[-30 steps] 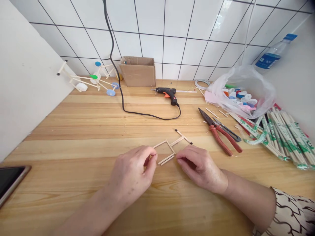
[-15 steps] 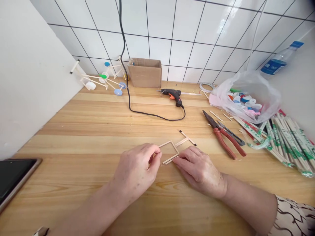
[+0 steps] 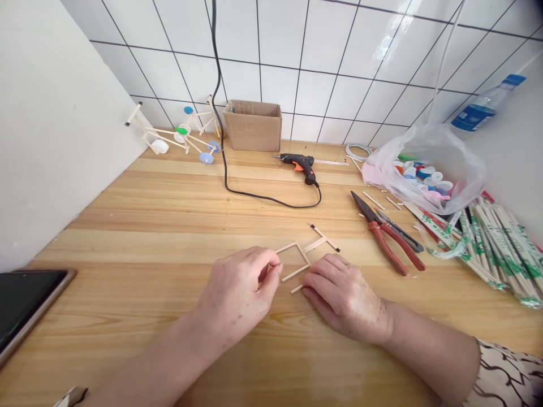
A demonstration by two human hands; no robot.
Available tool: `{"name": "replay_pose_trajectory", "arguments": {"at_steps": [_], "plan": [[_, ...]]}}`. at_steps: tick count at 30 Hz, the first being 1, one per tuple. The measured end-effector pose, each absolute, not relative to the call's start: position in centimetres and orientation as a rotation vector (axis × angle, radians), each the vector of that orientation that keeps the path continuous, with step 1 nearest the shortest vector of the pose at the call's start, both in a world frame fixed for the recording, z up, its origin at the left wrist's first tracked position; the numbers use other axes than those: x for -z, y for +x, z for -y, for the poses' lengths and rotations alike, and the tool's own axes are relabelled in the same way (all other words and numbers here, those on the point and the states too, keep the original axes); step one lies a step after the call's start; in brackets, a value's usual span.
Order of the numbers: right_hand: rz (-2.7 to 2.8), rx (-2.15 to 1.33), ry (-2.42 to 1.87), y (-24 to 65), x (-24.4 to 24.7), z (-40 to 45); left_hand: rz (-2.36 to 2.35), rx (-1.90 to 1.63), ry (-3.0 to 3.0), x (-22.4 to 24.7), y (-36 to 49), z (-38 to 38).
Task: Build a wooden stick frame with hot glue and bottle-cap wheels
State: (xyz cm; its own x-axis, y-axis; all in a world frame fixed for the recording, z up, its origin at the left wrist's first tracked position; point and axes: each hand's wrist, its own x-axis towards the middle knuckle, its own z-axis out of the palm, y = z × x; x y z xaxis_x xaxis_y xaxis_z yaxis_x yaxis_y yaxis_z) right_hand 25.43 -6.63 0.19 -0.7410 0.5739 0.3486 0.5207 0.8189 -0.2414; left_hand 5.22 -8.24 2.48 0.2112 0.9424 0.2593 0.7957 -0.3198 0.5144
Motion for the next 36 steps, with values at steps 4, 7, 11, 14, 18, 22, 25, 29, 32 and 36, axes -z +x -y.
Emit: {"name": "replay_pose_trajectory", "arguments": {"at_steps": [4,7,11,14,18,22,25,29,32,36], "plan": [[2.679,-0.119,-0.844,25.4,-0.3,7.1,-1.522,-0.753,2.133,-2.8,5.4,8.3],[2.657,-0.126,-0.915,25.2,-0.5,7.7,-1.453,-0.686,2.035,-2.9,5.6,8.3],[2.465,-0.511,-1.079,25.0,-1.3,8.5,-1.406,-0.661,1.867,-3.1,5.6,8.4],[2.288,-0.812,-1.132,24.9,-1.6,8.7,-1.308,-0.681,1.711,-3.5,5.7,8.6],[2.127,-1.028,-1.194,24.8,-1.6,8.9,-1.226,-0.648,1.511,-3.9,6.1,8.6],[2.014,-1.155,-1.184,24.6,-1.8,9.1,-1.216,-0.632,1.471,-3.8,5.9,8.5],[1.960,-1.203,-1.157,24.6,-2.0,8.9,-1.246,-0.673,1.549,-3.8,4.7,7.9],[1.983,-1.176,-1.182,24.8,-1.9,8.4,-1.375,-0.688,1.651,-4.2,2.9,6.4],[2.040,-1.129,-1.162,24.9,-1.5,8.3,-1.437,-0.648,1.686,-4.1,2.6,5.5],[2.114,-1.082,-1.109,24.9,-1.2,8.5,-1.443,-0.500,1.736,-3.2,2.9,4.9]]}}
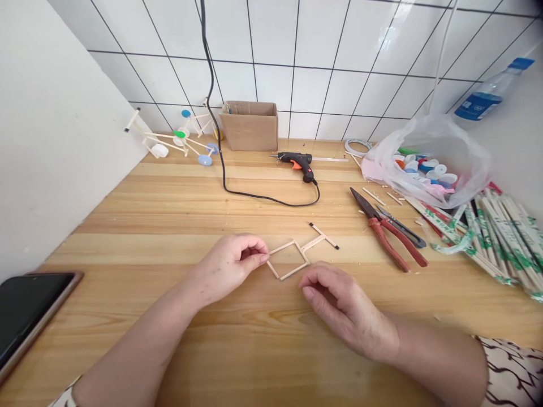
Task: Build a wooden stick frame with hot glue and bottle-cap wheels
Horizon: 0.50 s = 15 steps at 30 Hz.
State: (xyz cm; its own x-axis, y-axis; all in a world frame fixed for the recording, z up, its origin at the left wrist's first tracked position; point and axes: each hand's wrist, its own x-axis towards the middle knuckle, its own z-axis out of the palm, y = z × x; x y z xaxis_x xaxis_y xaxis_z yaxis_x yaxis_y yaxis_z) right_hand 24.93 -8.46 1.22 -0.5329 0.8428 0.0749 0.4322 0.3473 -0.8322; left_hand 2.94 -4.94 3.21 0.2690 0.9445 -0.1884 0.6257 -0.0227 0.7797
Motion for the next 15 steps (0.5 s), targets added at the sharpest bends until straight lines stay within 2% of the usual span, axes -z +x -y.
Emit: {"name": "replay_pose_trajectory", "arguments": {"at_steps": [15], "plan": [[2.195,-1.015,-1.025,25.0,-1.1,8.3,-1.421,-0.511,1.987,-1.1,2.9,4.6]]}}
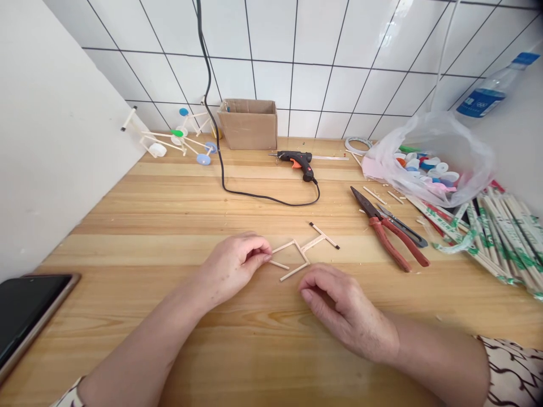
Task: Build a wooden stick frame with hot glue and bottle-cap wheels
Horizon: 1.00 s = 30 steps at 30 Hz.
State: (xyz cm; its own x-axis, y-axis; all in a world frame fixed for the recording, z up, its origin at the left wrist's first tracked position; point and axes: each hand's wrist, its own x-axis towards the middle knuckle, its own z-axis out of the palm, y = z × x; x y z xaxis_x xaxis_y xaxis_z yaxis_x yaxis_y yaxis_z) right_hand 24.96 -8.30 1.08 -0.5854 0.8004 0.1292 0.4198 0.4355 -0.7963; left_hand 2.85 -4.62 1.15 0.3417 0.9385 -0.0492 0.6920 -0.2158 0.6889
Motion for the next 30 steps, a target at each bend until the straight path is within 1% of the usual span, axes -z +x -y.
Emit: {"name": "replay_pose_trajectory", "arguments": {"at_steps": [4,7,14,18,22,26,28,30], "plan": [[2.193,-1.013,-1.025,25.0,-1.0,8.3,-1.359,-0.578,2.064,-1.0,2.8,4.8],[2.195,-1.016,-1.027,25.0,-1.0,8.3,-1.360,-0.556,2.192,-0.9,3.0,5.1],[2.201,-1.009,-1.035,24.9,-1.0,8.2,-1.454,-0.352,2.381,-1.3,3.7,5.7],[2.199,-1.011,-1.033,25.0,-0.9,8.3,-1.581,-0.218,2.352,-2.2,4.3,6.2],[2.197,-1.011,-1.029,25.0,-0.9,8.3,-1.638,-0.163,2.258,-2.5,4.6,6.5],[2.202,-1.017,-1.029,24.9,-1.0,8.1,-1.522,-0.286,2.274,-2.0,3.6,6.3],[2.204,-1.011,-1.033,25.0,-0.9,8.1,-1.368,-0.400,2.357,-1.7,3.0,6.1],[2.208,-1.006,-1.031,25.1,-0.8,8.1,-1.200,-0.432,2.433,-1.6,2.6,6.0]]}}
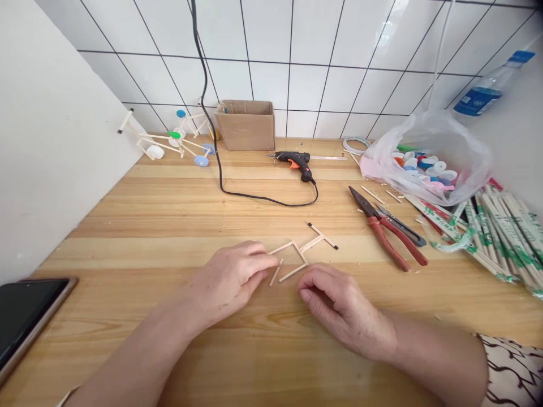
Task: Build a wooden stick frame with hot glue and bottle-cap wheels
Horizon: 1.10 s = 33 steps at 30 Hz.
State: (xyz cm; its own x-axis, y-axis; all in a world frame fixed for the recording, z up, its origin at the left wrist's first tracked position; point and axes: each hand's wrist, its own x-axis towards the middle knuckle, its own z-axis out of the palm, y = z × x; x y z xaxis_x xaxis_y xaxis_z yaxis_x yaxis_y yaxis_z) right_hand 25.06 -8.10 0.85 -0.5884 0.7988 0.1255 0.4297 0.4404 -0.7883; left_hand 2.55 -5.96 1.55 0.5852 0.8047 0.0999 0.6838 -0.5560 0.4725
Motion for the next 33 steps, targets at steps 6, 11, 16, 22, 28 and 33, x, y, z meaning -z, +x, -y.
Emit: {"name": "replay_pose_trajectory", "arguments": {"at_steps": [6,11,16,22,28,33], "plan": [[2.221,-0.995,-1.034,25.15,-0.92,8.17,-1.057,-0.377,2.451,-1.66,2.59,5.72],[2.223,-1.000,-1.030,25.09,-0.99,8.03,-1.046,-0.407,2.448,-1.33,2.55,5.61],[2.222,-1.007,-1.034,25.08,-0.95,8.00,-1.036,-0.425,2.460,-1.19,2.48,5.61],[2.210,-1.016,-1.028,25.10,-1.02,8.04,-1.050,-0.465,2.481,-1.17,2.42,5.63],[2.208,-1.013,-1.032,25.11,-1.08,8.19,-1.079,-0.493,2.482,-0.99,2.63,5.54],[2.211,-1.006,-1.035,25.09,-1.12,8.16,-1.115,-0.465,2.479,-0.95,2.66,5.61]]}}
